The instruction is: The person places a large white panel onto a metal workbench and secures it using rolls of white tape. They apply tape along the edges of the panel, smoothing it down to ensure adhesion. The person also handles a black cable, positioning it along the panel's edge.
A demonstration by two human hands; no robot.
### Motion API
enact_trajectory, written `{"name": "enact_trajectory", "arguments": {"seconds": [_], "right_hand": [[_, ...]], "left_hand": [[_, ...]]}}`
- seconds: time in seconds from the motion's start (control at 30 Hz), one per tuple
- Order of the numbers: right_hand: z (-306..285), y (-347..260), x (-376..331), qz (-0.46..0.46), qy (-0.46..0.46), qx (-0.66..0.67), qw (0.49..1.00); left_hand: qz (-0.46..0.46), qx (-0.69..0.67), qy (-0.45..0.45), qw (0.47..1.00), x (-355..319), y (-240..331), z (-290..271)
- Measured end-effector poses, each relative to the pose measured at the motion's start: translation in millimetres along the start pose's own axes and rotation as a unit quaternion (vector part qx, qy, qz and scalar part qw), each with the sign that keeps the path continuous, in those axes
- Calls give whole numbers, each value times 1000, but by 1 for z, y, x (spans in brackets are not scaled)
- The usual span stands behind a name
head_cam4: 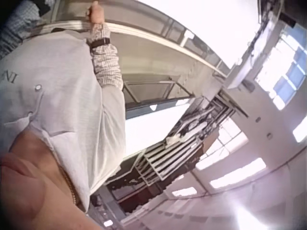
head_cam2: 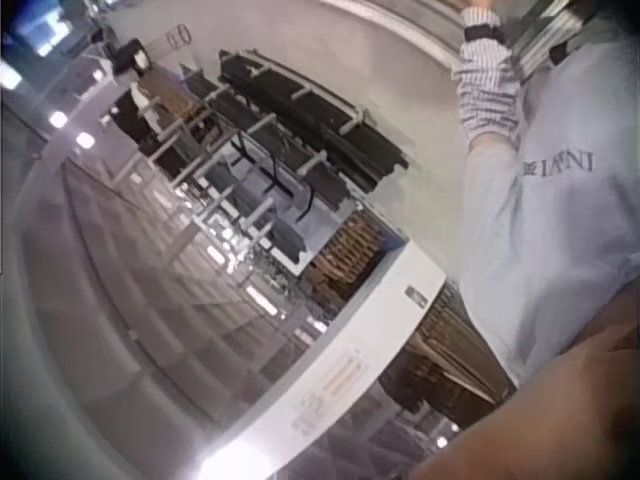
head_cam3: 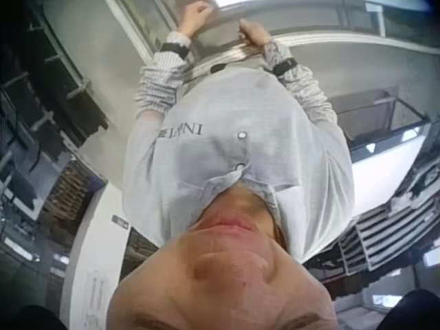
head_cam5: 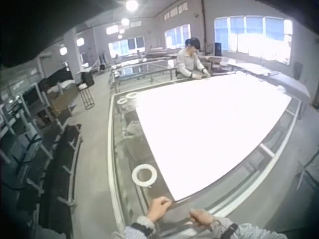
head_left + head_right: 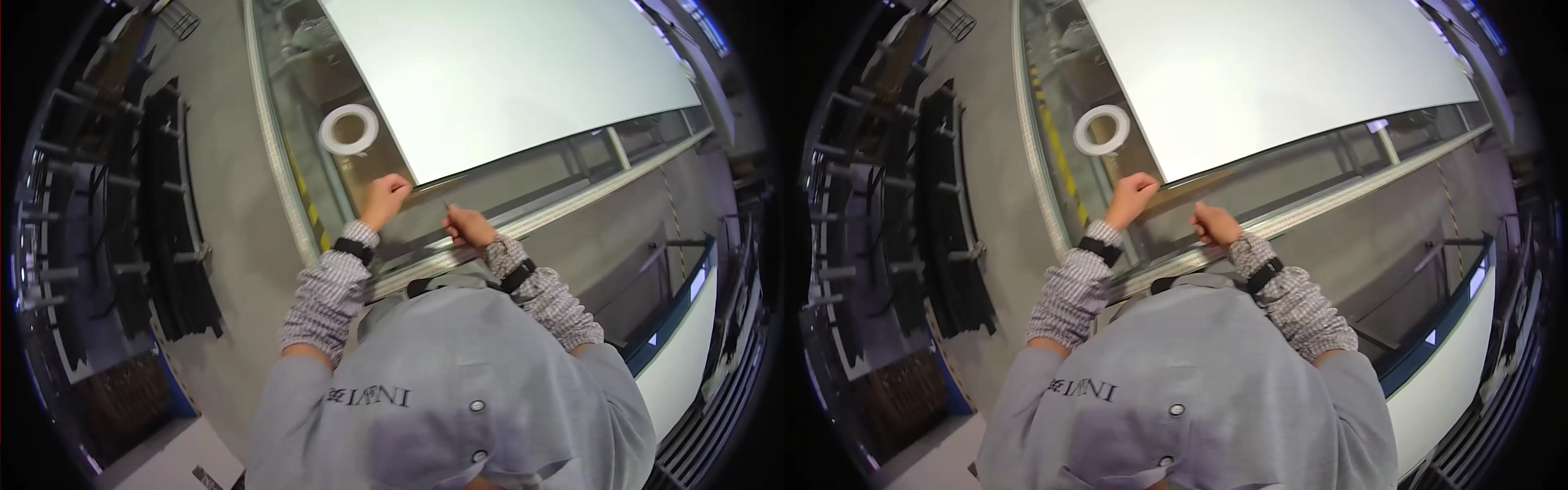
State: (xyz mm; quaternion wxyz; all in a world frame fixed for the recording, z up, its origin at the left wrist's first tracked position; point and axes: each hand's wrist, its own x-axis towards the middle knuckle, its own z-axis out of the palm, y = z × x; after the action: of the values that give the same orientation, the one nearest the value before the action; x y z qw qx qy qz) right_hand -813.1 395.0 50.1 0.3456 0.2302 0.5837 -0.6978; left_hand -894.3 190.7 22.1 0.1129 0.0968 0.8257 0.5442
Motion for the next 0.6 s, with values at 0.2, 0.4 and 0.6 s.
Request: {"name": "enact_trajectory", "arguments": {"seconds": [0.2,0.4,0.6], "right_hand": [[27,-14,9,23,-26,55,998],[39,-23,20,51,14,55,997],[42,-28,25,48,11,105,993]], "left_hand": [[-42,-30,-8,999,-1,9,-2],[-48,-49,-7,998,0,5,0],[-37,-52,-6,998,0,-3,1]]}}
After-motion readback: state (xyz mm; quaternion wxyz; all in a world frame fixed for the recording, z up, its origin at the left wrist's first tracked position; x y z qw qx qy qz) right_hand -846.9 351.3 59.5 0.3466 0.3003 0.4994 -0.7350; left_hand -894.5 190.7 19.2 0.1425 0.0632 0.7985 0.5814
